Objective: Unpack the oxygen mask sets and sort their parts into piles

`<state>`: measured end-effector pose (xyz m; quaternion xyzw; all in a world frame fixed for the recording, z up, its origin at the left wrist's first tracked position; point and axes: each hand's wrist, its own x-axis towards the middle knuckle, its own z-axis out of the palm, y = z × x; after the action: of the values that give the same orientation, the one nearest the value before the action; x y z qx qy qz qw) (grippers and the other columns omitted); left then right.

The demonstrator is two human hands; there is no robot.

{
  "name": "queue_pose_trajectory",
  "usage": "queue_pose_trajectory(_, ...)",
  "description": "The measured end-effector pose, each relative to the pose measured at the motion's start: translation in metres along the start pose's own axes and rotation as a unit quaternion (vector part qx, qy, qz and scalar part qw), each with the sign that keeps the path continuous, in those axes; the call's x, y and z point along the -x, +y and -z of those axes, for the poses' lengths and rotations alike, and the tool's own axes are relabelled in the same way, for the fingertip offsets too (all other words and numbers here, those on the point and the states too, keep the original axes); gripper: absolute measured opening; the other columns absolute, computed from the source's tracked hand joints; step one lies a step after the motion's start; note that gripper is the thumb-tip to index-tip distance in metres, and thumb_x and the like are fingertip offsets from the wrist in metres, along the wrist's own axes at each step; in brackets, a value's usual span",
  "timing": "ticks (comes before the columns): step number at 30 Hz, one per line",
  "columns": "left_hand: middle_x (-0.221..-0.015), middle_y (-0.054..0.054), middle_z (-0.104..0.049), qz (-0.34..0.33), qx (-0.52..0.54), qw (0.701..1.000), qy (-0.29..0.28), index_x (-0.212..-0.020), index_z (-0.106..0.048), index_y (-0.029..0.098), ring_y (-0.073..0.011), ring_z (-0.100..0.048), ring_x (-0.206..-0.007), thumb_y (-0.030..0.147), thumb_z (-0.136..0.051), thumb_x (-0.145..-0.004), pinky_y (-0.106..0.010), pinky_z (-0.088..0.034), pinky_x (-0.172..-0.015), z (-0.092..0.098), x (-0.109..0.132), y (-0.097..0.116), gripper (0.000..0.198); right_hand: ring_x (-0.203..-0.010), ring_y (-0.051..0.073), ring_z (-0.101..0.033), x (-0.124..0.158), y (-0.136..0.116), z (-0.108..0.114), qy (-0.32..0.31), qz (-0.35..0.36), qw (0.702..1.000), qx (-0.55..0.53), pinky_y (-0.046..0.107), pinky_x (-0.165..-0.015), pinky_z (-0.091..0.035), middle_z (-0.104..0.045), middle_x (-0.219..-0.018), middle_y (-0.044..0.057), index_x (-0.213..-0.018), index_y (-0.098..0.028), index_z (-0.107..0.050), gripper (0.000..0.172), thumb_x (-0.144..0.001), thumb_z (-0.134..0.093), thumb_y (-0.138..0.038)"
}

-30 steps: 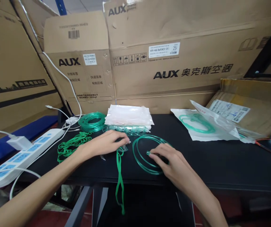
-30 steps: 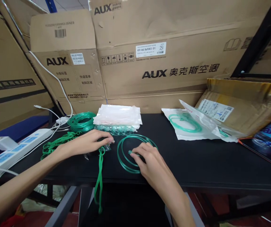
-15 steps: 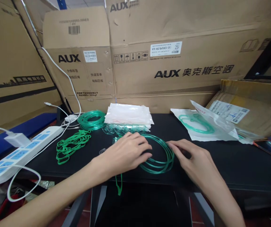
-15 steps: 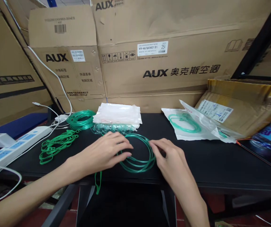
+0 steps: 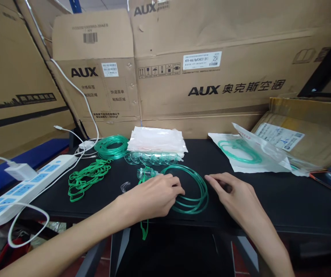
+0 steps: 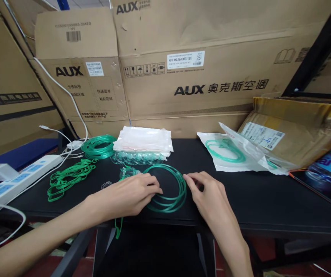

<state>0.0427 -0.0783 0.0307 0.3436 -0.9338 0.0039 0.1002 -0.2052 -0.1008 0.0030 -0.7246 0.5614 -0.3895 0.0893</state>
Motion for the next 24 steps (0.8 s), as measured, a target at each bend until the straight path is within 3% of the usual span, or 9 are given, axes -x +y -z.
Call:
queue_pose_trajectory(4,-0.115,-0.009,-0.066,0.032,-0.006,0.999,0.018,-0.117,-0.068,0.015,-0.0274,-0.063,-0.109,0.035,-0.056,-0.101,-0.04,-0.053,-0.093,-0.001,-0.001,0.014,0.029,-0.072,0.024,-0.073,0.001,-0.004,-0.002,-0.019,0.0,1.0,-0.024,0.033,-0.063,-0.051,-0.079,-0.084,0.005,-0.081,-0.025,-0.079,0.031,-0.091,-0.057,-0.045)
queue_pose_trajectory(8,-0.111,-0.011,-0.065,0.019,-0.033,0.998,0.048,-0.114,-0.065,0.011,-0.0304,-0.061,-0.109,0.069,-0.061,-0.088,-0.042,-0.055,-0.089,-0.015,-0.013,0.035,0.063,-0.073,0.024,-0.074,0.002,-0.006,-0.002,-0.016,-0.017,0.999,-0.042,0.032,-0.067,-0.051,-0.079,-0.083,0.004,-0.079,-0.025,-0.078,0.03,-0.09,-0.059,-0.046)
queue_pose_trajectory(10,-0.105,-0.01,-0.064,0.003,-0.063,0.997,0.049,-0.106,-0.064,0.011,-0.0289,-0.061,-0.103,0.065,-0.065,-0.087,-0.04,-0.055,-0.082,-0.022,-0.016,0.047,0.057,-0.072,0.024,-0.074,0.002,-0.006,0.0,-0.004,-0.033,0.998,-0.045,0.033,-0.067,-0.051,-0.08,-0.083,0.004,-0.079,-0.025,-0.077,0.03,-0.089,-0.06,-0.047)
queue_pose_trajectory(14,-0.099,-0.008,-0.062,-0.054,-0.085,0.995,0.023,-0.102,-0.061,0.012,-0.0236,-0.059,-0.094,0.02,-0.066,-0.093,-0.033,-0.051,-0.066,-0.021,-0.012,0.066,0.013,-0.07,0.026,-0.073,0.001,-0.002,0.008,0.032,-0.074,0.996,-0.042,0.034,-0.066,-0.051,-0.079,-0.079,0.006,-0.081,-0.023,-0.078,0.035,-0.088,-0.061,-0.053)
queue_pose_trajectory(16,-0.093,-0.008,-0.062,-0.081,-0.073,0.994,0.009,-0.096,-0.061,0.013,-0.0226,-0.059,-0.089,0.013,-0.062,-0.092,-0.033,-0.049,-0.062,-0.012,-0.01,0.069,0.005,-0.067,0.026,-0.072,0.002,0.0,0.013,0.054,-0.108,0.992,-0.045,0.035,-0.063,-0.05,-0.078,-0.077,0.006,-0.079,-0.023,-0.078,0.038,-0.085,-0.062,-0.058)
queue_pose_trajectory(18,-0.087,-0.007,-0.064,-0.074,-0.039,0.996,0.018,-0.092,-0.062,0.014,-0.0227,-0.061,-0.085,0.02,-0.059,-0.096,-0.033,-0.048,-0.062,0.002,-0.012,0.065,0.008,-0.065,0.026,-0.07,0.002,-0.001,0.019,0.088,-0.147,0.983,-0.064,0.036,-0.061,-0.05,-0.077,-0.075,0.007,-0.077,-0.024,-0.077,0.041,-0.082,-0.063,-0.062)
queue_pose_trajectory(21,-0.08,-0.004,-0.068,0.028,0.078,0.995,0.047,-0.093,-0.067,0.018,-0.019,-0.063,-0.073,0.034,-0.057,-0.098,-0.03,-0.045,-0.061,0.033,-0.02,0.046,0.019,-0.066,0.027,-0.068,0.002,-0.004,0.029,0.137,-0.172,0.971,-0.095,0.037,-0.062,-0.05,-0.074,-0.07,0.009,-0.074,-0.025,-0.076,0.035,-0.081,-0.066,-0.057)
queue_pose_trajectory(24,-0.072,0.001,-0.068,0.135,0.223,0.96,0.101,-0.086,-0.071,0.02,-0.0123,-0.058,-0.062,0.041,-0.059,-0.095,-0.025,-0.04,-0.056,0.071,-0.022,0.012,0.026,-0.066,0.028,-0.068,0.002,-0.009,0.034,0.166,-0.162,0.968,-0.097,0.038,-0.061,-0.05,-0.073,-0.066,0.01,-0.069,-0.025,-0.074,0.033,-0.083,-0.066,-0.054)
